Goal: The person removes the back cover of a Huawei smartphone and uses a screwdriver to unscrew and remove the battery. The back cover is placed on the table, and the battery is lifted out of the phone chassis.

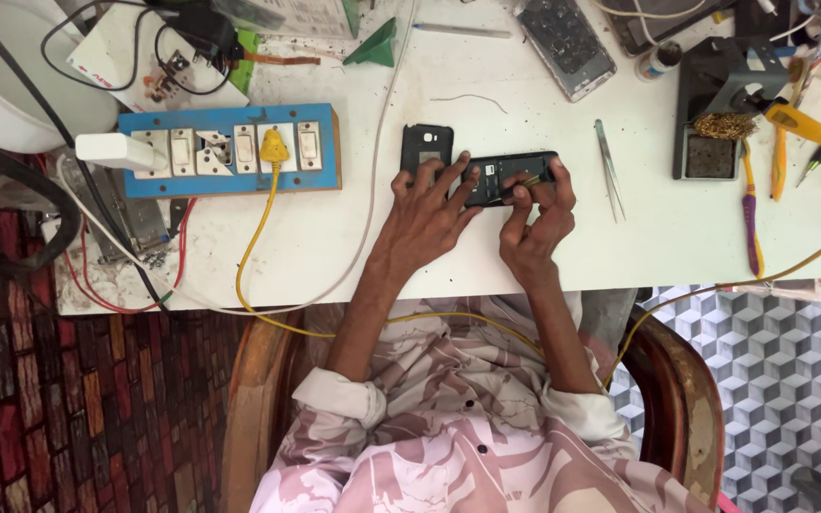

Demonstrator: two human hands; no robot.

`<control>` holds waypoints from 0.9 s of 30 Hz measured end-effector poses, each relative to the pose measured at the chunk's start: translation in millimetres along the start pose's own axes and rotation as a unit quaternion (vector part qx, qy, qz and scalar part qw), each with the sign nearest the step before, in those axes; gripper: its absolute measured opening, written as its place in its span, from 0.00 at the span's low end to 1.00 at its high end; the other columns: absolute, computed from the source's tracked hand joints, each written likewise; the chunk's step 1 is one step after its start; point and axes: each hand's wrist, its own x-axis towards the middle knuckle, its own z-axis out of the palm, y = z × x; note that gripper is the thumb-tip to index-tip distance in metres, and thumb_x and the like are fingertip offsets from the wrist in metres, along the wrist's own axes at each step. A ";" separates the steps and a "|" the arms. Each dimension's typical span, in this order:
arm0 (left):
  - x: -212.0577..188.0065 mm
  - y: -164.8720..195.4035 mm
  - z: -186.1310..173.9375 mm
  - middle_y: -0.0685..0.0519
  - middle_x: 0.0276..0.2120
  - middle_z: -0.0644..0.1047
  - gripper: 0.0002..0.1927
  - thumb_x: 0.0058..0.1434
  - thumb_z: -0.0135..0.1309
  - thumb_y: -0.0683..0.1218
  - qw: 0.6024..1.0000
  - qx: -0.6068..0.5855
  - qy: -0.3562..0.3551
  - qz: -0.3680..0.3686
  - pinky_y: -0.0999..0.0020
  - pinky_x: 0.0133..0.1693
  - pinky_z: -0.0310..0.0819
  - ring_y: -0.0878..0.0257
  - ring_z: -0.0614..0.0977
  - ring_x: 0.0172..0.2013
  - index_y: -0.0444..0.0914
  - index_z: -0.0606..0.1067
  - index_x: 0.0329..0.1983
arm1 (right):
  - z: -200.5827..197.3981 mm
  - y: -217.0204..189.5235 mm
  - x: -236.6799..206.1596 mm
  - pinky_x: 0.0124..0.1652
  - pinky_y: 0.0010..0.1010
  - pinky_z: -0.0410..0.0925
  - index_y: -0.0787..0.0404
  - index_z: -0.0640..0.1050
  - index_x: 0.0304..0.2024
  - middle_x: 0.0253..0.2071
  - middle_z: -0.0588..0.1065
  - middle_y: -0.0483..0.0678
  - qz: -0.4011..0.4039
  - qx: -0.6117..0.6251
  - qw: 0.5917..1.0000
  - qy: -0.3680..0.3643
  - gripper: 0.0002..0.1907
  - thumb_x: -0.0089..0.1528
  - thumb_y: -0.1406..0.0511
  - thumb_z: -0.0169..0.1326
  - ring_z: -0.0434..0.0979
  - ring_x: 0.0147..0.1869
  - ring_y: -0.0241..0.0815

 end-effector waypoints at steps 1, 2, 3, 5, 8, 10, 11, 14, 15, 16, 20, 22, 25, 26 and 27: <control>-0.6 -0.6 -0.5 0.52 0.68 0.69 0.28 0.66 0.59 0.57 1.000 0.001 0.002 0.001 0.52 0.55 0.56 0.55 0.69 0.60 0.40 0.74 0.65 | 1.1 -0.9 1.1 0.39 0.29 0.73 0.71 0.54 0.71 0.41 0.79 0.57 -0.012 0.001 1.000 0.000 0.27 0.72 0.80 0.45 0.79 0.35 0.44; -1.0 0.1 -0.4 0.52 0.68 0.69 0.28 0.66 0.59 0.57 1.000 0.000 0.004 0.001 0.52 0.55 0.56 0.55 0.69 0.60 0.40 0.74 0.65 | 0.3 -1.3 2.4 0.40 0.29 0.73 0.71 0.53 0.71 0.42 0.79 0.57 -0.025 0.001 1.000 -0.001 0.27 0.72 0.79 0.44 0.79 0.36 0.44; -1.1 0.6 -0.2 0.52 0.68 0.69 0.27 0.66 0.58 0.57 1.000 -0.002 0.007 0.001 0.52 0.55 0.55 0.55 0.69 0.60 0.40 0.74 0.65 | -0.8 -1.2 4.2 0.39 0.29 0.72 0.70 0.54 0.71 0.42 0.79 0.58 -0.038 -0.011 0.999 -0.004 0.26 0.72 0.79 0.45 0.78 0.35 0.45; -1.4 1.0 0.0 0.51 0.68 0.69 0.28 0.66 0.58 0.57 1.000 -0.002 0.005 -0.003 0.52 0.55 0.56 0.54 0.69 0.60 0.40 0.74 0.66 | -1.9 -1.3 7.2 0.37 0.31 0.70 0.68 0.56 0.71 0.42 0.80 0.58 -0.063 -0.033 0.997 -0.010 0.26 0.71 0.79 0.45 0.76 0.32 0.46; -0.7 -0.3 0.6 0.51 0.68 0.69 0.28 0.66 0.57 0.58 1.000 0.004 0.005 0.000 0.51 0.55 0.56 0.53 0.69 0.60 0.40 0.74 0.65 | -2.4 -1.4 8.9 0.38 0.32 0.73 0.62 0.58 0.72 0.47 0.80 0.58 -0.113 -0.001 0.993 -0.029 0.25 0.74 0.76 0.46 0.84 0.40 0.51; -0.7 -0.3 1.4 0.51 0.68 0.69 0.27 0.67 0.57 0.58 1.000 0.002 0.007 0.000 0.51 0.55 0.56 0.53 0.69 0.60 0.40 0.75 0.65 | -2.3 -1.2 8.3 0.34 0.32 0.71 0.64 0.60 0.68 0.45 0.80 0.61 -0.139 -0.019 0.990 -0.036 0.27 0.69 0.74 0.54 0.82 0.37 0.49; -0.7 -1.1 1.3 0.51 0.68 0.68 0.27 0.68 0.56 0.58 1.000 0.001 0.011 0.000 0.51 0.56 0.56 0.53 0.69 0.61 0.41 0.75 0.65 | -0.8 -0.7 8.3 0.31 0.31 0.69 0.65 0.61 0.66 0.44 0.80 0.62 -0.153 -0.025 0.987 -0.036 0.29 0.67 0.73 0.58 0.82 0.35 0.49; -0.4 -0.2 2.2 0.51 0.68 0.68 0.26 0.68 0.56 0.58 1.000 0.007 0.000 -0.002 0.50 0.55 0.56 0.53 0.69 0.60 0.41 0.75 0.65 | 1.1 0.3 5.8 0.32 0.34 0.70 0.66 0.63 0.65 0.40 0.81 0.58 -0.137 -0.073 0.987 -0.036 0.29 0.66 0.77 0.62 0.79 0.32 0.46; -1.0 0.6 2.0 0.51 0.67 0.68 0.26 0.68 0.55 0.58 1.000 0.011 -0.008 -0.007 0.49 0.55 0.56 0.53 0.69 0.60 0.41 0.75 0.64 | 0.5 0.4 5.0 0.35 0.34 0.72 0.65 0.62 0.66 0.42 0.81 0.58 -0.131 -0.061 0.989 -0.035 0.29 0.67 0.78 0.59 0.81 0.36 0.48; -1.9 2.0 1.9 0.51 0.68 0.68 0.26 0.68 0.56 0.58 1.000 0.005 -0.003 -0.004 0.50 0.55 0.56 0.53 0.69 0.60 0.40 0.75 0.64 | 0.1 0.4 4.3 0.38 0.35 0.74 0.65 0.61 0.67 0.43 0.80 0.58 -0.124 -0.048 0.991 -0.033 0.29 0.68 0.79 0.57 0.83 0.40 0.50; -2.7 1.5 -0.5 0.52 0.69 0.68 0.26 0.68 0.56 0.57 1.000 0.014 0.015 0.006 0.51 0.56 0.56 0.54 0.69 0.60 0.40 0.76 0.64 | 1.1 -1.4 4.3 0.43 0.35 0.75 0.66 0.57 0.70 0.48 0.80 0.62 -0.098 -0.042 0.994 -0.018 0.29 0.69 0.81 0.50 0.85 0.45 0.52; -2.9 1.8 -1.3 0.52 0.69 0.68 0.26 0.68 0.56 0.57 1.000 0.012 0.014 0.006 0.52 0.57 0.57 0.54 0.69 0.60 0.40 0.76 0.64 | 1.2 -3.1 4.6 0.44 0.35 0.75 0.67 0.54 0.71 0.50 0.80 0.62 -0.093 -0.032 0.995 -0.020 0.29 0.71 0.80 0.48 0.85 0.47 0.51; -2.7 1.0 -1.9 0.51 0.69 0.68 0.26 0.68 0.57 0.57 1.000 0.007 0.011 0.009 0.52 0.57 0.57 0.54 0.69 0.59 0.39 0.76 0.64 | 2.6 -3.5 6.2 0.45 0.34 0.74 0.67 0.53 0.73 0.51 0.80 0.62 -0.090 -0.031 0.995 -0.015 0.29 0.72 0.79 0.46 0.84 0.47 0.49; -3.1 2.0 -1.4 0.51 0.69 0.67 0.27 0.68 0.57 0.57 1.000 0.008 0.014 0.010 0.52 0.57 0.57 0.54 0.69 0.59 0.39 0.76 0.65 | 1.8 -3.1 6.2 0.44 0.34 0.74 0.67 0.53 0.73 0.51 0.80 0.61 -0.089 -0.035 0.995 -0.015 0.29 0.72 0.79 0.46 0.84 0.47 0.48; -2.5 1.0 -1.2 0.51 0.69 0.67 0.27 0.68 0.57 0.57 1.000 0.013 0.018 0.014 0.52 0.57 0.57 0.54 0.69 0.59 0.39 0.75 0.65 | 2.5 -2.2 6.8 0.44 0.34 0.74 0.66 0.53 0.73 0.51 0.80 0.62 -0.095 -0.037 0.995 -0.014 0.30 0.72 0.79 0.47 0.84 0.48 0.49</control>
